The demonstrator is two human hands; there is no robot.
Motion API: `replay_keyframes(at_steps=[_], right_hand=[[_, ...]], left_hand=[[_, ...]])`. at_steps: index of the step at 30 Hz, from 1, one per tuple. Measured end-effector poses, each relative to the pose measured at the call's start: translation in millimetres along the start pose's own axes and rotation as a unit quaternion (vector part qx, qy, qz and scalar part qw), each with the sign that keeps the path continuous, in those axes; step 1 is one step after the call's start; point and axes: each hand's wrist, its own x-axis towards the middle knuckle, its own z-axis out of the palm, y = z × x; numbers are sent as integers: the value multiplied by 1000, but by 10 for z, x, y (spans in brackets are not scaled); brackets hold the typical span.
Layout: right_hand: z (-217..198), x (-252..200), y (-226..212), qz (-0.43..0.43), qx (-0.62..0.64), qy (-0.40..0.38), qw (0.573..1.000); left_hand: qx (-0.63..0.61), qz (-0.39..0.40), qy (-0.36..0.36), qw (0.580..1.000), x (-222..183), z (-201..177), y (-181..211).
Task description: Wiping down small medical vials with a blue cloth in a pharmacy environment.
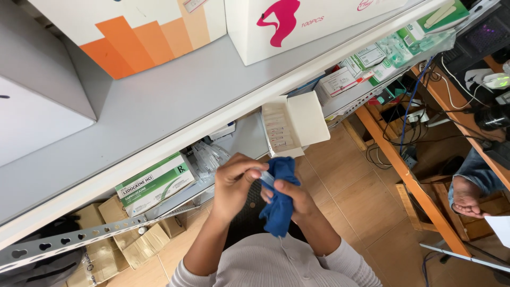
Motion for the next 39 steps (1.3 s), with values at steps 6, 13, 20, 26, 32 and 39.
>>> replay_keyframes(at_steps=[6,13,20,26,32,39], right_hand=[[-288,78,272,-10,77,175,982],[-503,72,431,53,69,194,977],[-500,87,556,-65,-138,178,972],[-433,9,406,-77,-314,107,940],[-573,-6,446,-15,-73,171,983],[-835,-58,378,-8,-12,248,969]], left_hand=[[237,280,48,929,-127,229,173],[363,383,-23,849,-152,229,241],[276,206,32,938,-98,289,-56],[160,16,72,984,-25,237,-241],[-61,-126,-3,990,-46,192,-646],[-150,-132,19,980,441,146,-1120]])
